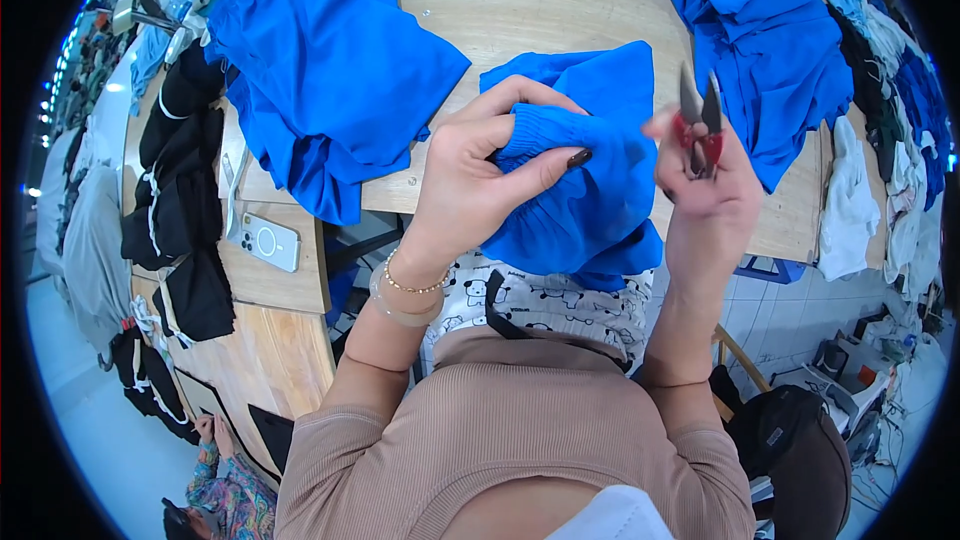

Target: Trimming excess threads from the waistbands of blue athletic shorts using small snips.

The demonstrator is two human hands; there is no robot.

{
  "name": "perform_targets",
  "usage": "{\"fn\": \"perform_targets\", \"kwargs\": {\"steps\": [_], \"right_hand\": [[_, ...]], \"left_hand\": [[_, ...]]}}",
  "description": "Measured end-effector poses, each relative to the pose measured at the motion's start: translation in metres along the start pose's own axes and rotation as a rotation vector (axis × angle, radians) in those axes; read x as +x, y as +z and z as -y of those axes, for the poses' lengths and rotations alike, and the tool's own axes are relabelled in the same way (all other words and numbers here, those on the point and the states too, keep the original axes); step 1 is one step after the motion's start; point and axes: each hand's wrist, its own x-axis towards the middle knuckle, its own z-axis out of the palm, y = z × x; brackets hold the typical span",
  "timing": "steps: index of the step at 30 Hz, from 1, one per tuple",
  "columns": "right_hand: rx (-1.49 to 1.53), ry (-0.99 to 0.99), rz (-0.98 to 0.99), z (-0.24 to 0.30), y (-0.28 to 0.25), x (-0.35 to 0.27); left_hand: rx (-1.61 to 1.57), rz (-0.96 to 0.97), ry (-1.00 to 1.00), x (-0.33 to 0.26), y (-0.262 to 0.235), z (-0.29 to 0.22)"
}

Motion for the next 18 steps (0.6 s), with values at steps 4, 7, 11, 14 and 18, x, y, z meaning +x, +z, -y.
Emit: {"fn": "perform_targets", "kwargs": {"steps": [4,7,11,14,18], "right_hand": [[-0.532,-0.346,0.074,-0.011,0.01,0.007],[-0.668,-0.599,0.115,-0.017,0.01,0.013],[-0.46,-0.508,0.209,-0.005,0.016,0.005],[-0.228,-0.343,0.002,-0.016,0.01,0.007],[-0.557,-0.301,0.028,-0.018,0.006,0.01]], "left_hand": [[-0.042,0.04,-0.008,-0.002,-0.001,-0.001],[0.032,0.064,-0.006,-0.002,-0.003,0.005],[0.005,-0.01,-0.106,-0.001,-0.002,0.006],[-0.012,-0.016,-0.096,-0.001,-0.002,0.001],[0.021,-0.02,-0.064,-0.001,0.0,0.003]]}}
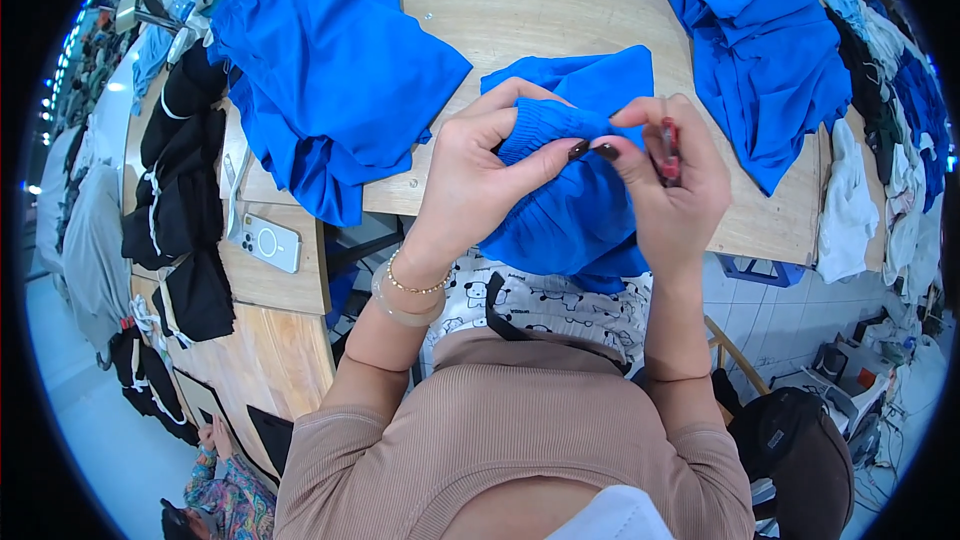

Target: Trimming excess threads from the waistbands of blue athletic shorts using small snips.

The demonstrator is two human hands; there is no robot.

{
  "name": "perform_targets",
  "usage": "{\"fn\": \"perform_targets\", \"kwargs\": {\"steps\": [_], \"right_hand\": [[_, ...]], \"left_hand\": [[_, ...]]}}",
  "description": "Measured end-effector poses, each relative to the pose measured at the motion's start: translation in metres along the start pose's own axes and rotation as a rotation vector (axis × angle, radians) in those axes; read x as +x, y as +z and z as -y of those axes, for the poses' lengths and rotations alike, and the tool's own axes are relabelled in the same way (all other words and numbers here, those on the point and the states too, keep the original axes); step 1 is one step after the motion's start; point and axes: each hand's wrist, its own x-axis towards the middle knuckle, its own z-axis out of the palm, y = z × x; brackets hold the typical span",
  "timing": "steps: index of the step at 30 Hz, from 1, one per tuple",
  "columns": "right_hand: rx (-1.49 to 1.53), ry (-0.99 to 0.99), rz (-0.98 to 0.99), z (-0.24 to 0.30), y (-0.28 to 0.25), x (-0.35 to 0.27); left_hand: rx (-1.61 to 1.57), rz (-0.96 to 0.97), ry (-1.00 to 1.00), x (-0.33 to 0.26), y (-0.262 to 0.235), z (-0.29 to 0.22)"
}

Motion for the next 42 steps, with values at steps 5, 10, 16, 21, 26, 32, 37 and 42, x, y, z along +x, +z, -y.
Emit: {"fn": "perform_targets", "kwargs": {"steps": [5,10,16,21,26,32,37,42], "right_hand": [[-0.086,-0.11,0.033,0.003,0.008,0.006],[0.052,-0.14,0.219,0.018,0.004,-0.003],[0.592,0.114,0.189,0.013,-0.003,-0.012],[0.527,0.35,0.076,0.011,-0.016,-0.013],[0.546,0.417,0.051,0.014,-0.018,-0.012],[0.23,0.344,0.106,0.024,-0.025,-0.013],[0.146,0.28,0.11,0.023,-0.023,-0.014],[0.083,0.303,0.182,0.024,-0.026,-0.013]], "left_hand": [[0.133,0.018,0.029,0.001,0.002,-0.009],[0.234,-0.049,0.128,0.004,0.004,0.001],[-0.018,0.023,0.061,0.004,0.0,0.005],[-0.082,0.046,0.033,0.003,-0.002,0.002],[-0.045,0.013,0.079,0.001,-0.002,0.001],[0.058,0.01,0.182,0.002,-0.008,0.002],[0.055,0.008,0.12,0.001,-0.006,-0.001],[0.03,0.005,0.094,-0.001,-0.007,-0.002]]}}
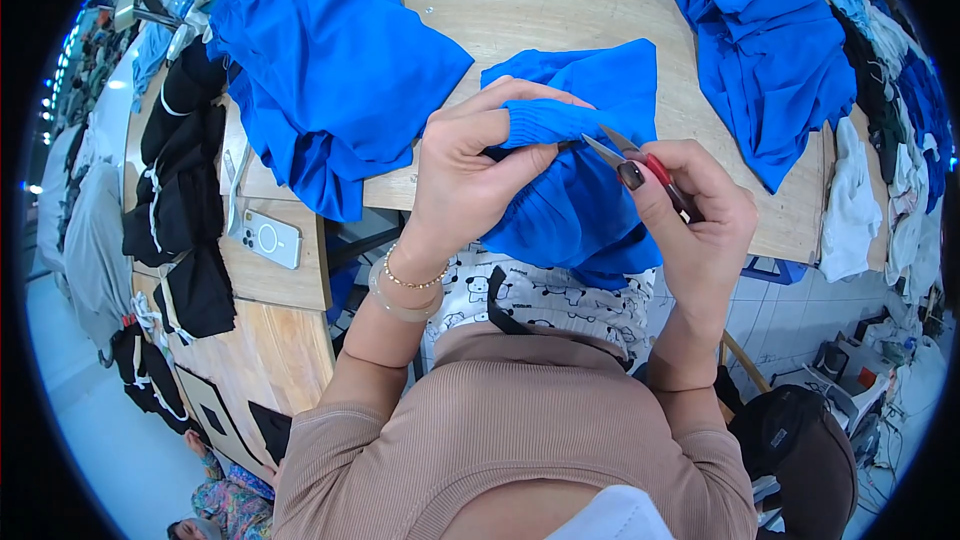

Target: Trimming excess threads from the waistbands of blue athletic shorts using small snips.

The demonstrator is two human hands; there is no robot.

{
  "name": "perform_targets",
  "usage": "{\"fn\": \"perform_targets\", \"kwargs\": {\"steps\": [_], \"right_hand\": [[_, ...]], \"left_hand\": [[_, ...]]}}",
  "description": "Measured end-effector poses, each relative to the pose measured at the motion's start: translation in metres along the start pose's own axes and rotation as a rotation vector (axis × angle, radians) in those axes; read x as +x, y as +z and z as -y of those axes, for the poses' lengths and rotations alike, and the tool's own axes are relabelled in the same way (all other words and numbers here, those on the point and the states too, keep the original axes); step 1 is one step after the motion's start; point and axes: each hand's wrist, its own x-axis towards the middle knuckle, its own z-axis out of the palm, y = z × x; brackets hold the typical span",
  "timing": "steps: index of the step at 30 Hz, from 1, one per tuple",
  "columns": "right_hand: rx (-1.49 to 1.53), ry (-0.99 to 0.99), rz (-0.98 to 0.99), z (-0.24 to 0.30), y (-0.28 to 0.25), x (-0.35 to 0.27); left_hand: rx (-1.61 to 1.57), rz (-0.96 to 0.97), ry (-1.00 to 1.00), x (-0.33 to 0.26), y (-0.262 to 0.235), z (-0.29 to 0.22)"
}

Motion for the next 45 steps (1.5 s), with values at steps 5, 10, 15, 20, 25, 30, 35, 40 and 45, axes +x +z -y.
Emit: {"fn": "perform_targets", "kwargs": {"steps": [5,10,15,20,25,30,35,40,45], "right_hand": [[0.031,-0.05,-0.046,-0.0026,0.0061,0.0018],[0.14,-0.069,-0.064,-0.0084,0.0084,0.0036],[0.2,-0.031,-0.084,-0.0056,0.0069,0.0049],[0.123,-0.027,-0.063,-0.0055,0.0049,0.0036],[0.112,-0.023,-0.072,-0.0053,0.005,0.0029],[0.062,0.022,-0.006,-0.003,0.002,0.0024],[0.03,0.026,0.004,-0.0019,0.0022,0.0031],[0.009,-0.001,0.005,-0.002,0.0032,0.0041],[0.12,-0.072,-0.025,-0.0082,0.0063,0.007]], "left_hand": [[-0.022,0.002,0.01,0.0001,0.0005,0.0008],[-0.095,-0.024,0.01,-0.0008,0.0024,0.0025],[-0.119,0.002,-0.076,-0.0019,0.0009,-0.0008],[-0.083,-0.012,0.002,-0.0008,0.0016,0.0033],[-0.074,-0.016,0.006,-0.0012,0.0018,0.0034],[-0.055,0.004,0.002,-0.0013,0.0009,0.0022],[-0.057,-0.004,-0.004,-0.0025,0.0007,0.0029],[-0.077,-0.012,-0.021,-0.0028,0.0006,0.0031],[-0.143,-0.001,-0.033,-0.0037,-0.0006,0.0027]]}}
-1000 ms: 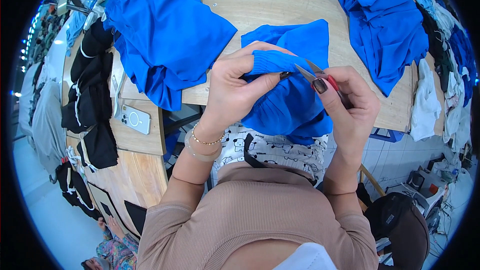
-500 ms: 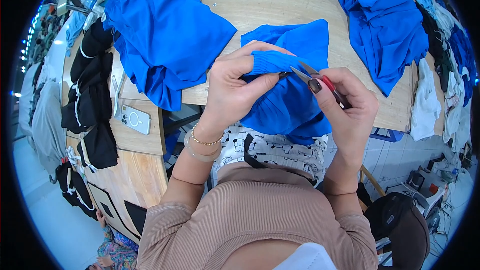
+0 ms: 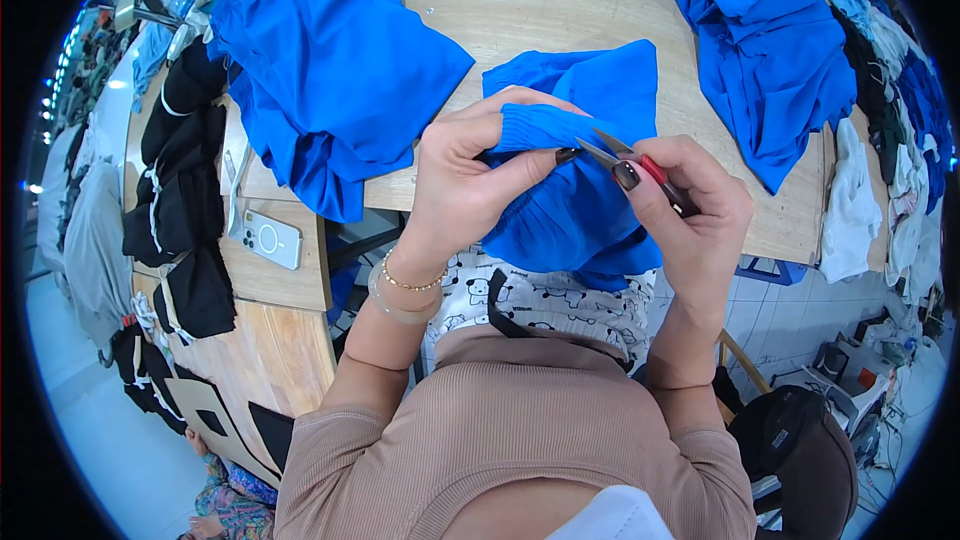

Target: Trimming excess threads from the waistbands of blue athletic shorts using small snips.

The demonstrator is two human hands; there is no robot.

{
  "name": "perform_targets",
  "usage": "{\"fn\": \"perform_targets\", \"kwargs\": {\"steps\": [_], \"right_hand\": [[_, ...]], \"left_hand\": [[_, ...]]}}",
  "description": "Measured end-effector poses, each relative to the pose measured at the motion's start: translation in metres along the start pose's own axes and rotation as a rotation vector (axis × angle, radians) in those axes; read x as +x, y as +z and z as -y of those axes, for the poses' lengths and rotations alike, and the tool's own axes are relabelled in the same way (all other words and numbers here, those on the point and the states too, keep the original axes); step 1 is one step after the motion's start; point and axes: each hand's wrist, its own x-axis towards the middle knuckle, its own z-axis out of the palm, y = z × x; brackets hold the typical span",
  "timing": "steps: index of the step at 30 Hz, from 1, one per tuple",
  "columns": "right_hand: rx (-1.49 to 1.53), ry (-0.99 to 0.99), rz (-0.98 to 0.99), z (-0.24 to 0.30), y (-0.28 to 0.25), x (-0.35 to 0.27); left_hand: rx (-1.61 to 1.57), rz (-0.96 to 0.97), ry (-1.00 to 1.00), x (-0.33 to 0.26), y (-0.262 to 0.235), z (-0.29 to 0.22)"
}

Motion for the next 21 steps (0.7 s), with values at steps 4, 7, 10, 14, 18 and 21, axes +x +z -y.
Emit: {"fn": "perform_targets", "kwargs": {"steps": [4,7,10,14,18,21], "right_hand": [[0.077,0.005,0.03,-0.0042,0.0008,0.0004],[0.188,0.031,0.029,-0.0048,0.0022,0.0004],[0.281,0.077,0.051,-0.0044,0.0021,0.0007],[0.215,0.045,0.05,-0.0062,0.0017,0.0025],[0.135,0.032,0.044,-0.0059,0.0015,0.002],[0.141,0.046,0.019,-0.0048,0.0024,0.0015]], "left_hand": [[-0.041,0.003,0.006,0.0007,0.0004,-0.001],[-0.055,0.01,0.011,0.0012,0.0005,-0.002],[-0.07,0.005,0.005,0.001,0.0007,-0.0022],[-0.066,-0.004,0.003,0.0004,-0.0001,-0.0011],[-0.048,-0.018,0.036,-0.0003,-0.0008,0.0032],[-0.08,-0.014,-0.022,0.0004,-0.0004,-0.001]]}}
